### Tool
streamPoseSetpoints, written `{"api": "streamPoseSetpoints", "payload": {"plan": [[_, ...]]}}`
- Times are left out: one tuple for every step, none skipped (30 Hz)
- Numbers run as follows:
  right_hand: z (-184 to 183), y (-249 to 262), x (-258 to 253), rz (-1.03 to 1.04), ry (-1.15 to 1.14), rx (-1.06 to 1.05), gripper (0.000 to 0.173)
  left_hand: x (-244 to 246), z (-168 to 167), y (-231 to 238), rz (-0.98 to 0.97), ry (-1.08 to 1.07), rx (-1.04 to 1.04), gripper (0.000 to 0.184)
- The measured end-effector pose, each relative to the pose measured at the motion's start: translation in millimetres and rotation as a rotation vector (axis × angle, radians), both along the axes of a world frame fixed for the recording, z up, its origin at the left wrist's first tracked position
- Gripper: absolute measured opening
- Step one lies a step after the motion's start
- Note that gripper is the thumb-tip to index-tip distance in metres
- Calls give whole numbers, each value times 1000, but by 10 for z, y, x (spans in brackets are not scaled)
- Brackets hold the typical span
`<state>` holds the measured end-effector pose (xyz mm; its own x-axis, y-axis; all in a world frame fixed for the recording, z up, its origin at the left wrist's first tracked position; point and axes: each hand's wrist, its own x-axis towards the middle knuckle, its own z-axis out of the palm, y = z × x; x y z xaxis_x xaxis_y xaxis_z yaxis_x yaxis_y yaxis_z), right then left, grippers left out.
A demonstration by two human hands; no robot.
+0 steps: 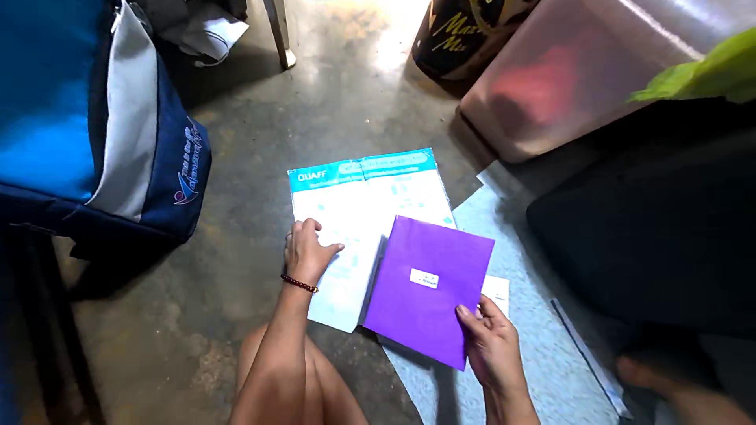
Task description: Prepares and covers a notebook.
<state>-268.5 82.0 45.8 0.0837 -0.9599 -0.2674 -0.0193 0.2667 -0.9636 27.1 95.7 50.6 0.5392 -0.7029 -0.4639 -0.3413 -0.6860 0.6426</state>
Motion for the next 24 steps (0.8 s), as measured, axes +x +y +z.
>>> {"api": "streamPoseSetpoints", "payload": {"plan": [[-2,24,-19,-34,26,17,31,1,3,-13,8,-44,70,66],[-5,39,-17,-60,48,31,29,-11,5,-32,14,-70,124,70],[-10,42,-6,-80,62,40,29,-29,0,-55,25,-83,152,72],[-17,36,3,-93,69,45,29,-53,-9,-73,38,-94,154,75],[-21,26,5,-100,72,43,28,-86,-26,-83,51,-106,130,75],[-19,14,3,-105,75,41,28,-128,-52,-85,60,-119,72,73],[-10,-2,-3,-110,80,37,28,-179,-79,-83,55,-124,-24,68],[3,-21,-10,-115,85,32,28,-234,-101,-80,25,-105,-146,61],[25,-35,-20,-120,91,25,28,-296,-106,-82,-31,-55,-256,52],[57,-37,-31,-122,98,16,28,-368,-101,-83,-101,34,-332,43],[105,-25,-35,-113,115,0,28,-437,-80,-84,-164,167,-351,37],[159,1,-30,-91,143,-24,28,-492,-55,-88,-206,300,-325,32],[213,36,-20,-65,176,-54,28,-527,-40,-92,-231,367,-280,28],[265,75,0,-44,209,-84,28,-542,-37,-96,-241,353,-236,26],[311,109,31,-31,240,-117,28,-529,-36,-106,-242,288,-198,26],[349,134,74,-24,271,-153,29,-488,-34,-126,-230,215,-159,27],[380,151,123,-21,309,-189,29,-434,-33,-146,-201,147,-129,28],[404,154,175,-17,354,-227,30,-372,-22,-163,-163,81,-112,29],[428,146,227,-8,398,-265,31,-304,-10,-176,-124,22,-112,30],[458,139,272,6,439,-297,33,-235,-16,-178,-90,-22,-133,32],[491,149,301,23,482,-321,35,-178,-33,-160,-65,-33,-156,32],[520,164,319,41,514,-341,37,-148,-46,-125,-45,-14,-175,31],[543,157,346,53,526,-366,39,-130,-40,-101,-30,36,-192,29],[562,142,376,65,538,-396,42,-117,-9,-94,-36,127,-202,28]]}}
